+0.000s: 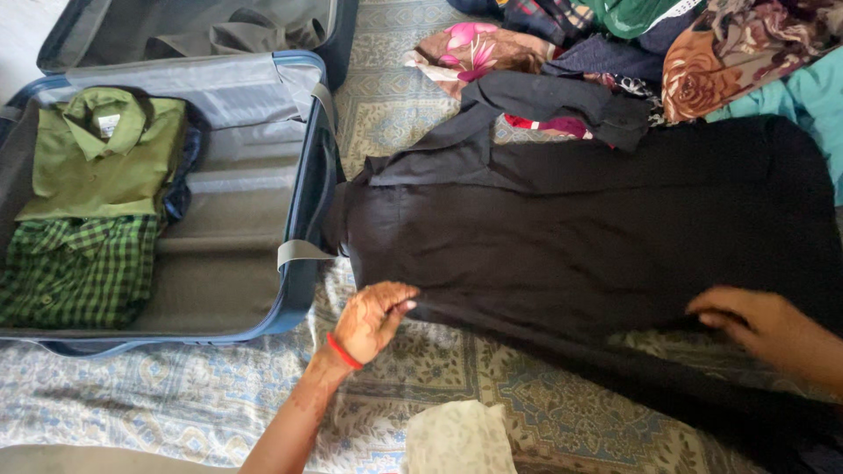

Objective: The person folds a black shirt by hand on a bed and places it into an open suitcase next to other folded clothes.

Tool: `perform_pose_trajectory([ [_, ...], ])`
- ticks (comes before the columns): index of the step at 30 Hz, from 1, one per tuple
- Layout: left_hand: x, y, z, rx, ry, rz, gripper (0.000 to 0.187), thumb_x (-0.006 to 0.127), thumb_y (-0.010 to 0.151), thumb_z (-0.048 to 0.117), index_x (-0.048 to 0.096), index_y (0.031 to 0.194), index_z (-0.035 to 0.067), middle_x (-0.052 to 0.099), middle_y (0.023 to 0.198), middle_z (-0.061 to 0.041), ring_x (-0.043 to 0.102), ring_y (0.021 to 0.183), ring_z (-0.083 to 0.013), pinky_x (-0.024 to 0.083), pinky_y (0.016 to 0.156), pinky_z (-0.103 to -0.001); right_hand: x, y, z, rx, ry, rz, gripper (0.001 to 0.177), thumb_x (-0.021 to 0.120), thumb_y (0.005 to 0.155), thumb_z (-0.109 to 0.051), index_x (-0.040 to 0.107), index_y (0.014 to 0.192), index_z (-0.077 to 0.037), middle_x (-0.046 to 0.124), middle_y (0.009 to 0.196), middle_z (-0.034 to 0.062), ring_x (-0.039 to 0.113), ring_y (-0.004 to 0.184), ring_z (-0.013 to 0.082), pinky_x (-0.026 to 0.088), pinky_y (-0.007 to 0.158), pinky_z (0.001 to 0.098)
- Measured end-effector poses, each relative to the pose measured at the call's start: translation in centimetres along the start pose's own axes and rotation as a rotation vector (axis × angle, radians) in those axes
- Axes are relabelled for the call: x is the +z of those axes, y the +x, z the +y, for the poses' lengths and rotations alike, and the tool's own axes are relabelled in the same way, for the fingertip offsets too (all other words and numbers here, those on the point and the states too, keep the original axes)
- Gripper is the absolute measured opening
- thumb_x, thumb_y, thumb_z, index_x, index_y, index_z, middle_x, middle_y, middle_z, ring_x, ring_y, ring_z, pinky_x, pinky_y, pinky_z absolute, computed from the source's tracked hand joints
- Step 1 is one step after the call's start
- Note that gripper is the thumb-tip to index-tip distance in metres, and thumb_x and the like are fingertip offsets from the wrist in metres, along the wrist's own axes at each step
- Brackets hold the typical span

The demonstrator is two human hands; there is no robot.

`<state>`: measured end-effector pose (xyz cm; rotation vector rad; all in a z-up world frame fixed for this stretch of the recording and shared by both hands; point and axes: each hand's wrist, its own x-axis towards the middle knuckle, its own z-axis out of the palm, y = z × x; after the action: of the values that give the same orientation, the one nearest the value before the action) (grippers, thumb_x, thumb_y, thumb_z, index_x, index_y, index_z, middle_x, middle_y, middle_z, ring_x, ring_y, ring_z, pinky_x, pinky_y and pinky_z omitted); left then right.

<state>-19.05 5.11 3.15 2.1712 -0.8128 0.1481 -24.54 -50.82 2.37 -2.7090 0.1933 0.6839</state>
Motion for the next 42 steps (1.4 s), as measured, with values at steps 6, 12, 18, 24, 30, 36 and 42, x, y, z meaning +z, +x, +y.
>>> perform_pose_trajectory([
  [6, 1.1, 3.2, -1.3, -0.057, 0.005, 0.142, 0.017, 0.066, 0.098, 0.008, 0.071, 0.113, 0.002, 0.075, 0.104, -0.018, 0.073, 0.098, -0.0345, 0.057, 0.086, -0.039, -4.5, 4.3, -0.6, -0.297, -0.033, 0.205, 0.029, 0.065, 0.094, -0.032, 0.072, 0.114, -0.012, 0.08, 0.105, 0.0052, 0.078, 0.095, 0.0212, 0.06, 0.087, 0.036],
  [12, 0.8, 5.5, -2.2, -0.121, -0.02, 0.302, 0.015, 0.059, 0.102, 0.012, 0.069, 0.112, 0.005, 0.074, 0.096, -0.017, 0.076, 0.09, -0.0338, 0.058, 0.079, -0.038, -6.7, 8.4, -1.5, -0.391, -0.051, 0.251, 0.026, 0.064, 0.093, -0.023, 0.07, 0.114, -0.008, 0.078, 0.102, 0.0114, 0.075, 0.096, 0.0294, 0.058, 0.085, 0.0401],
  [18, 2.2, 7.4, -4.1, -0.256, 0.32, 0.292, 0.017, 0.062, 0.1, 0.017, 0.072, 0.109, 0.007, 0.074, 0.093, -0.02, 0.07, 0.087, -0.0424, 0.055, 0.072, -0.048, -5.8, 11.1, -1.3, -0.426, 0.05, 0.234, 0.022, 0.067, 0.09, -0.019, 0.071, 0.108, -0.008, 0.077, 0.101, 0.012, 0.076, 0.095, 0.0291, 0.058, 0.087, 0.0397],
  [24, 4.4, 6.9, -6.8, -0.051, 0.396, 0.298, 0.018, 0.064, 0.097, 0.015, 0.071, 0.109, 0.003, 0.075, 0.104, -0.018, 0.072, 0.094, -0.0378, 0.058, 0.083, -0.045, -4.0, 6.3, -5.0, -0.755, -0.198, 0.711, 0.032, 0.067, 0.079, -0.018, 0.069, 0.107, -0.005, 0.067, 0.116, 0.0167, 0.063, 0.108, 0.0365, 0.05, 0.092, 0.0446],
  [30, 4.6, 6.9, -7.0, -0.104, 0.424, 0.295, 0.019, 0.067, 0.095, 0.017, 0.073, 0.107, 0.003, 0.075, 0.106, -0.018, 0.072, 0.095, -0.0362, 0.057, 0.083, -0.044, -1.7, -1.2, -10.1, -0.303, 0.057, -0.077, 0.028, 0.075, 0.089, -0.038, 0.074, 0.108, -0.017, 0.074, 0.103, 0.0012, 0.068, 0.103, 0.0189, 0.057, 0.093, 0.0348],
  [36, 4.4, 7.1, -6.4, -0.132, 0.393, 0.303, 0.018, 0.066, 0.097, 0.016, 0.073, 0.107, 0.003, 0.075, 0.104, -0.016, 0.072, 0.095, -0.0359, 0.057, 0.083, -0.044, 0.9, -2.8, -13.3, -0.602, -0.131, -0.049, 0.024, 0.066, 0.089, -0.03, 0.063, 0.107, -0.014, 0.069, 0.104, 0.0058, 0.069, 0.099, 0.027, 0.055, 0.085, 0.0407],
  [42, 3.5, 7.1, -5.5, -0.213, 0.324, 0.299, 0.02, 0.064, 0.096, 0.016, 0.072, 0.11, 0.005, 0.076, 0.102, -0.018, 0.072, 0.093, -0.0385, 0.057, 0.08, -0.045, -6.7, -0.4, -13.2, -0.368, -0.133, -0.013, 0.024, 0.07, 0.09, -0.035, 0.065, 0.108, -0.019, 0.071, 0.072, 0.0143, 0.072, 0.068, 0.0325, 0.054, 0.063, 0.0458],
])
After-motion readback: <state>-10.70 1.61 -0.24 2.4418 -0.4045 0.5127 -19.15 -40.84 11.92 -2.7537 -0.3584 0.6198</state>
